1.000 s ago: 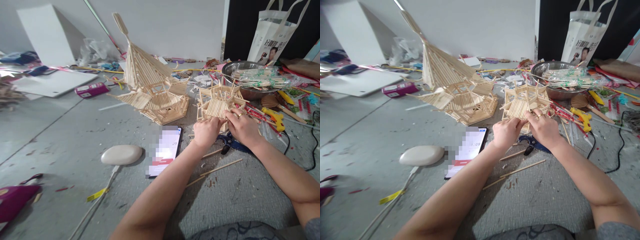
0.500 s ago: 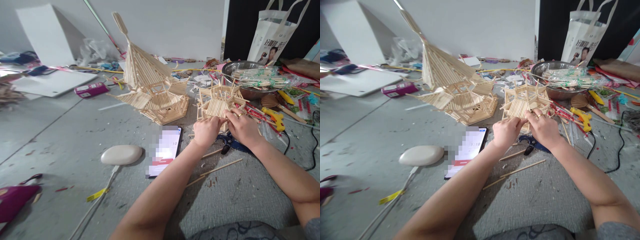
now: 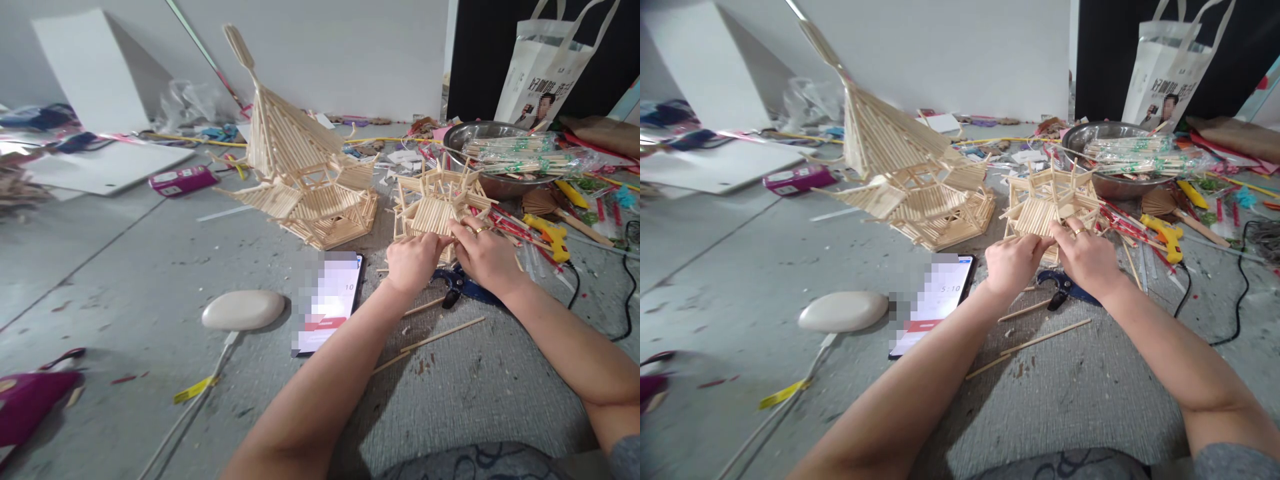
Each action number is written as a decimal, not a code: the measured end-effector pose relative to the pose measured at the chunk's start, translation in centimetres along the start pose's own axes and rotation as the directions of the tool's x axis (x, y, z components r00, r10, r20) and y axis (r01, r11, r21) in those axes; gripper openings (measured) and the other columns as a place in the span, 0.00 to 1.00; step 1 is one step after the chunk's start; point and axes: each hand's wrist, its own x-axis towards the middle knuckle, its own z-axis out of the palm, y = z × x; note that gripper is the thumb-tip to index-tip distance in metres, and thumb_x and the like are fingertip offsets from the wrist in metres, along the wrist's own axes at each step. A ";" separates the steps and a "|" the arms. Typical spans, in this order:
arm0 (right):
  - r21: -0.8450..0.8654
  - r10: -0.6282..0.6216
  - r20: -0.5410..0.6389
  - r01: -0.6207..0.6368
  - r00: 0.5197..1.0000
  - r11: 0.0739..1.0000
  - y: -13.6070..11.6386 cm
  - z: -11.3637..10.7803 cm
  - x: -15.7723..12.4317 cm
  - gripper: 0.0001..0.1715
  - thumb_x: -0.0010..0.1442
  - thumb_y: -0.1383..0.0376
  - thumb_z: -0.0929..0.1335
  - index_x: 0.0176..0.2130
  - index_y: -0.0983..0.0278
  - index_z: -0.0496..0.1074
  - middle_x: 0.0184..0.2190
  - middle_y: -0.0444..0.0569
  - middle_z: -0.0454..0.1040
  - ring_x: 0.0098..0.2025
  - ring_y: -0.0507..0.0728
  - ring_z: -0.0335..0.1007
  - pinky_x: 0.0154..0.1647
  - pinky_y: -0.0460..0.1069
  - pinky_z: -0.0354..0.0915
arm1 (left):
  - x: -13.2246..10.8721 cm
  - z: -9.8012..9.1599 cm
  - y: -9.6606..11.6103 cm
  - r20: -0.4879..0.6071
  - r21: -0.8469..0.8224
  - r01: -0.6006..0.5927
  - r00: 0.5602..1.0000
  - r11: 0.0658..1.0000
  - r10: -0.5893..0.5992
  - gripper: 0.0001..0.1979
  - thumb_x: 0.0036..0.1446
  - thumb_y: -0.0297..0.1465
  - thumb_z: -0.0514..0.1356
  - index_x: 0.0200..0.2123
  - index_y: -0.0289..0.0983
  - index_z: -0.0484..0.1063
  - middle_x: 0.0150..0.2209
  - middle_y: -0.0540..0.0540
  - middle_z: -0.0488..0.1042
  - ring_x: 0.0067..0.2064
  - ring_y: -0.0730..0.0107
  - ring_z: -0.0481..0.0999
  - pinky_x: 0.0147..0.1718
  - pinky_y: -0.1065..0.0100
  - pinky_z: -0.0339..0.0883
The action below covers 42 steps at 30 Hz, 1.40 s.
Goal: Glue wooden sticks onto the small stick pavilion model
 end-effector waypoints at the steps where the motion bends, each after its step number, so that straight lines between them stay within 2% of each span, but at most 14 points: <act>1: 0.000 0.001 -0.002 -0.001 1.000 1.000 0.0 0.0 0.0 0.23 0.60 0.66 0.57 0.54 0.60 0.64 0.50 0.51 0.69 0.31 0.53 0.67 0.23 0.47 0.54 | 0.0 0.0 0.0 -0.003 0.007 -0.005 1.000 1.000 0.005 0.28 0.60 0.47 0.45 0.18 0.36 0.69 0.14 0.46 0.70 0.17 0.73 0.67 0.18 0.70 0.44; 7: -0.001 -0.001 0.017 0.001 1.000 1.000 0.1 0.2 0.0 0.23 0.60 0.66 0.57 0.55 0.61 0.62 0.51 0.52 0.68 0.31 0.53 0.67 0.25 0.47 0.56 | 0.0 -0.1 0.2 0.019 0.007 0.011 1.000 1.000 -0.011 0.25 0.60 0.44 0.48 0.19 0.35 0.70 0.15 0.46 0.71 0.18 0.74 0.68 0.18 0.71 0.45; 12: -0.001 -0.006 0.011 0.006 1.000 1.000 0.1 0.1 0.0 0.23 0.61 0.65 0.58 0.55 0.61 0.62 0.50 0.53 0.68 0.33 0.53 0.68 0.25 0.47 0.57 | 0.0 -0.7 1.1 0.173 -0.148 0.221 0.966 0.964 -0.195 0.16 0.57 0.39 0.54 0.25 0.37 0.76 0.19 0.46 0.75 0.20 0.73 0.70 0.18 0.72 0.49; 14: 0.007 -0.009 0.012 0.009 1.000 1.000 0.1 0.0 -0.1 0.23 0.61 0.65 0.58 0.55 0.61 0.62 0.51 0.53 0.68 0.34 0.54 0.68 0.25 0.47 0.58 | 0.1 -0.8 1.5 0.242 -0.293 0.337 0.931 0.895 -0.271 0.13 0.56 0.37 0.55 0.28 0.38 0.77 0.19 0.48 0.75 0.21 0.72 0.71 0.19 0.73 0.53; 17: 0.031 -0.017 0.004 0.016 1.000 0.999 0.2 -0.1 -0.1 0.23 0.62 0.65 0.57 0.56 0.60 0.62 0.51 0.53 0.68 0.35 0.55 0.69 0.26 0.47 0.59 | 0.4 -0.8 1.7 0.317 -0.503 0.455 0.888 0.735 -0.332 0.13 0.54 0.35 0.56 0.25 0.36 0.76 0.17 0.50 0.73 0.21 0.74 0.70 0.20 0.74 0.57; 22: 0.136 -0.022 -0.058 0.030 0.998 0.990 0.6 0.1 -0.4 0.26 0.60 0.66 0.58 0.57 0.65 0.59 0.50 0.57 0.68 0.39 0.57 0.69 0.29 0.49 0.63 | 0.5 -0.7 1.8 0.381 -0.639 0.538 0.842 0.550 -0.381 0.11 0.51 0.32 0.57 0.20 0.35 0.73 0.14 0.53 0.69 0.18 0.77 0.65 0.19 0.75 0.57; 25: 0.334 0.007 -0.222 0.069 0.975 0.940 1.1 0.0 -0.7 0.23 0.59 0.68 0.58 0.54 0.67 0.62 0.47 0.58 0.69 0.44 0.58 0.67 0.37 0.51 0.65 | -0.1 -1.1 2.0 0.289 -0.695 0.474 0.872 0.540 -0.395 0.10 0.50 0.32 0.57 0.21 0.35 0.71 0.16 0.53 0.68 0.19 0.79 0.65 0.20 0.75 0.58; 27: 0.545 0.109 -0.273 0.060 0.956 0.837 1.3 -0.3 -0.9 0.20 0.60 0.68 0.58 0.51 0.66 0.63 0.43 0.55 0.70 0.39 0.54 0.68 0.36 0.50 0.66 | -0.6 -1.5 2.2 0.169 -0.728 0.372 0.911 0.575 -0.376 0.11 0.52 0.33 0.56 0.22 0.35 0.71 0.17 0.53 0.68 0.19 0.79 0.63 0.20 0.75 0.58; 29: 0.755 0.208 -0.193 0.010 0.959 0.656 1.2 -1.0 -0.9 0.17 0.61 0.64 0.58 0.50 0.66 0.63 0.39 0.51 0.70 0.29 0.50 0.66 0.30 0.48 0.65 | -1.1 -1.7 2.5 0.088 -0.749 0.271 0.945 0.605 -0.316 0.11 0.53 0.33 0.56 0.24 0.35 0.72 0.16 0.53 0.67 0.19 0.80 0.62 0.19 0.76 0.57; 31: 0.874 0.218 -0.061 -0.053 0.974 0.483 1.0 -1.7 -0.9 0.17 0.61 0.60 0.60 0.47 0.65 0.64 0.34 0.47 0.70 0.24 0.48 0.63 0.24 0.46 0.63 | -1.5 -1.8 2.7 0.043 -0.764 0.179 0.973 0.620 -0.228 0.09 0.53 0.32 0.56 0.25 0.34 0.72 0.16 0.54 0.65 0.19 0.81 0.60 0.19 0.76 0.56; 32: 0.897 0.205 -0.012 -0.080 0.979 0.436 0.8 -2.1 -0.9 0.15 0.60 0.59 0.61 0.45 0.64 0.65 0.32 0.45 0.70 0.24 0.48 0.62 0.23 0.45 0.62 | -1.6 -1.8 2.8 0.027 -0.768 0.139 0.982 0.625 -0.185 0.09 0.53 0.32 0.56 0.25 0.34 0.72 0.16 0.54 0.65 0.19 0.81 0.60 0.18 0.77 0.56; 34: 0.903 0.189 0.026 -0.104 0.982 0.417 0.6 -2.7 -0.9 0.12 0.59 0.58 0.63 0.38 0.63 0.68 0.28 0.43 0.70 0.25 0.48 0.63 0.25 0.45 0.62 | -1.7 -1.8 3.0 0.006 -0.774 0.072 0.994 0.629 -0.106 0.07 0.53 0.30 0.56 0.26 0.34 0.71 0.17 0.53 0.66 0.19 0.82 0.60 0.19 0.77 0.56; 36: 0.890 0.185 0.007 -0.091 0.983 0.446 0.4 -3.0 -0.9 0.09 0.59 0.60 0.64 0.34 0.63 0.69 0.27 0.42 0.70 0.26 0.48 0.64 0.27 0.45 0.63 | -1.5 -1.8 3.0 -0.007 -0.777 0.029 0.998 0.629 -0.055 0.07 0.53 0.29 0.56 0.26 0.34 0.71 0.18 0.53 0.67 0.20 0.81 0.61 0.19 0.77 0.56; 42: 0.831 0.086 -0.120 0.053 0.989 0.554 0.3 -3.4 -1.0 0.04 0.57 0.64 0.66 0.35 0.62 0.68 0.29 0.43 0.70 0.29 0.49 0.65 0.29 0.45 0.63 | -0.9 -2.4 3.1 -0.042 -0.748 -0.050 0.999 0.662 0.028 0.11 0.51 0.26 0.55 0.18 0.35 0.63 0.15 0.55 0.59 0.19 0.82 0.57 0.18 0.77 0.52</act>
